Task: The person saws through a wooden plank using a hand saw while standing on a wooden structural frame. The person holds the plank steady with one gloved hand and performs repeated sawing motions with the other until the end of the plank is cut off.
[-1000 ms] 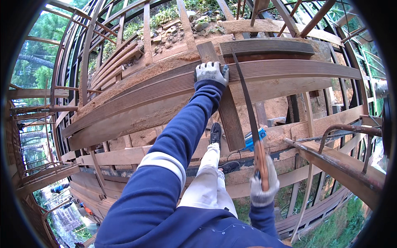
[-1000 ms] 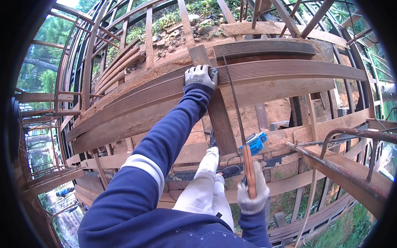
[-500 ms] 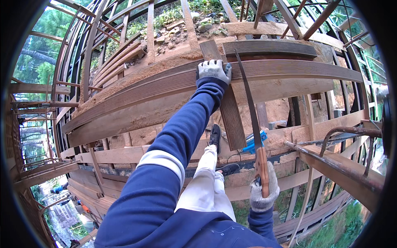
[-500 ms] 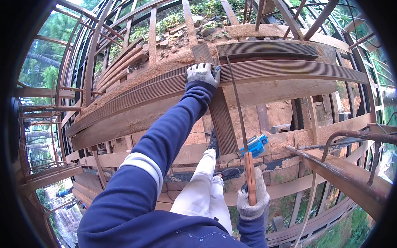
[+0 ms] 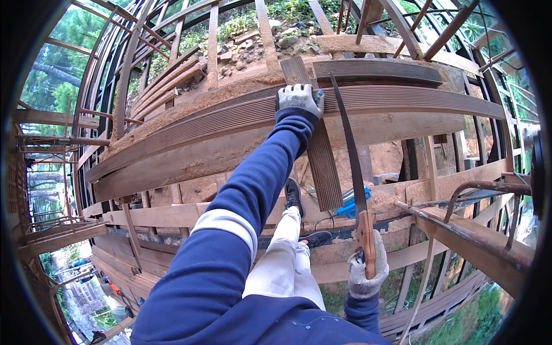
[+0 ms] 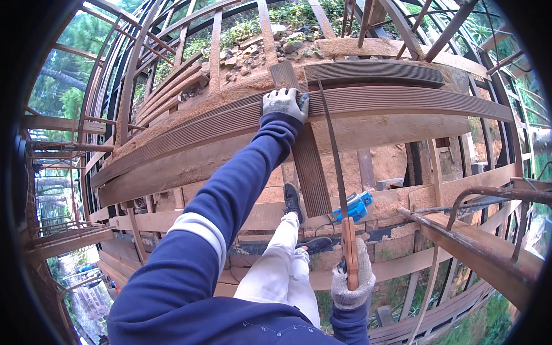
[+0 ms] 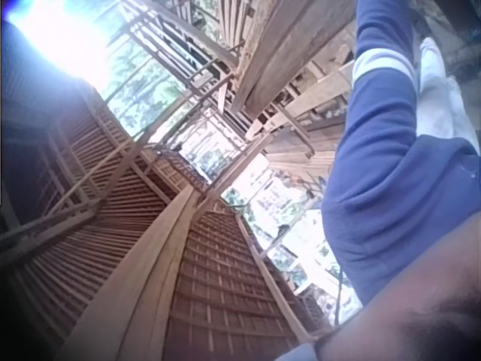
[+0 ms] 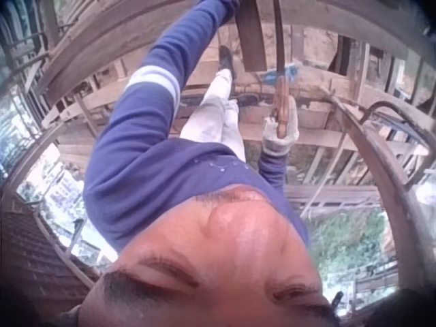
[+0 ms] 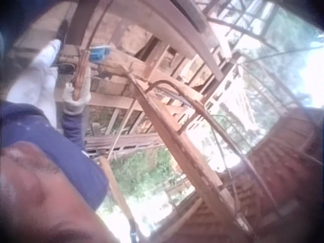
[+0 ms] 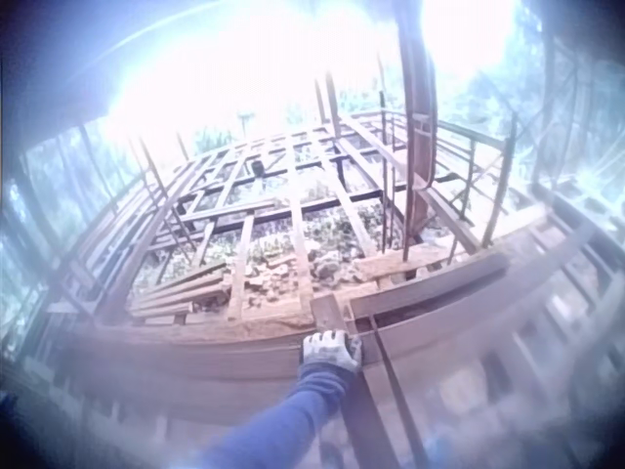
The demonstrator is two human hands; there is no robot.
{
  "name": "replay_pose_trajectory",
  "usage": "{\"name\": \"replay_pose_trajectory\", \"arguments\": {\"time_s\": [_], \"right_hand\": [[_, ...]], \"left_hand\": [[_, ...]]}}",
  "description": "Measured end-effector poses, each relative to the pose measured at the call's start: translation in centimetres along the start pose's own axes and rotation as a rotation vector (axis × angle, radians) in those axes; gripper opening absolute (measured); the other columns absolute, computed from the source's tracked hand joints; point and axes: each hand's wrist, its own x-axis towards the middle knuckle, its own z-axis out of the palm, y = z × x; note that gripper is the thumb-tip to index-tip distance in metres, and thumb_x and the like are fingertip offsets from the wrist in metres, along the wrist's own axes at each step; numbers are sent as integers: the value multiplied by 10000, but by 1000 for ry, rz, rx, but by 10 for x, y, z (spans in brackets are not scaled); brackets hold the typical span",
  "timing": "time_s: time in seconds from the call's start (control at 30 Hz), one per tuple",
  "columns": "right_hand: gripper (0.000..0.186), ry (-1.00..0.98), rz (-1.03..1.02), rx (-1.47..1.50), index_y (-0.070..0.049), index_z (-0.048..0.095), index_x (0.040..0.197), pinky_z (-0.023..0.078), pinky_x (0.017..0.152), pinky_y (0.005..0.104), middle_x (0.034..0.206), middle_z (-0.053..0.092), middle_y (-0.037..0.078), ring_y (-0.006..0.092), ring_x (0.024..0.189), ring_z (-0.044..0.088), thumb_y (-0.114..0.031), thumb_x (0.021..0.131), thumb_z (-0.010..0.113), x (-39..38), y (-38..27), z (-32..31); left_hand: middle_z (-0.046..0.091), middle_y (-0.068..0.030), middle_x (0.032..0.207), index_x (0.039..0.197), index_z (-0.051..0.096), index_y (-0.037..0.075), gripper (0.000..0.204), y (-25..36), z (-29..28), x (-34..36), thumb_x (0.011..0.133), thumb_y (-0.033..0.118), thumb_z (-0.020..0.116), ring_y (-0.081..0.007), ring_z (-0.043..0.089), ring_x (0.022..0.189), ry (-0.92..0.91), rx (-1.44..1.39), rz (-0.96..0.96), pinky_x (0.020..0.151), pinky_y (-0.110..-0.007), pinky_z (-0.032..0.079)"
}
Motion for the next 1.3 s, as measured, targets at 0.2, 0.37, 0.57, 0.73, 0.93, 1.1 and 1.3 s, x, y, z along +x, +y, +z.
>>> {"name": "replay_pose_trajectory", "arguments": {"time_s": [0.2,0.37,0.57,0.73,0.93,1.1,1.3], "right_hand": [[569,120,-263,-203,69,573,1418,580,918,368,1276,699,247,310,1080,721,-32,861,637,168,21,69],[609,112,-138,-97,75,571,1422,600,835,328,1247,718,239,232,983,740,-16,828,668,127,11,62],[595,41,-7,157,84,486,1494,567,906,341,1441,600,279,338,1287,631,49,901,513,-9,-1,5],[590,118,-174,-115,71,560,1436,592,899,349,1274,714,220,282,1096,740,-26,861,650,153,25,70],[556,130,-142,-70,72,582,1407,599,878,350,1217,728,232,304,1022,749,-55,874,675,177,25,90],[547,107,-105,44,68,590,1399,586,931,364,1270,704,237,309,1107,728,-67,875,672,185,32,82],[565,131,-267,-147,68,579,1414,567,982,362,1322,684,228,296,1167,702,-73,871,653,182,34,83]], "left_hand": [[741,-138,1066,1078,745,103,470,10,1,9,1007,520,539,-321,679,1050,-28,-45,10,988,-482,455],[738,-130,1067,1109,742,105,483,1,-3,6,1011,526,528,-313,677,1070,-65,-10,-20,998,-484,454],[740,-140,1059,1082,749,100,425,0,1,1,998,478,574,-328,669,1055,40,-64,4,999,-484,447],[737,-136,1057,1063,744,108,441,6,4,9,1007,501,555,-326,669,1054,-5,-79,0,996,-485,449],[660,-181,1298,1310,654,90,478,-10,0,-7,987,435,577,-353,577,1273,118,-173,136,1146,-531,382],[443,-111,1595,1455,567,222,673,14,15,-142,827,405,725,-400,338,1529,-356,-345,708,1220,-726,195],[569,-115,1423,1242,698,197,403,20,1,-170,865,337,699,-379,466,1416,-402,-387,832,1174,-745,251]]}}
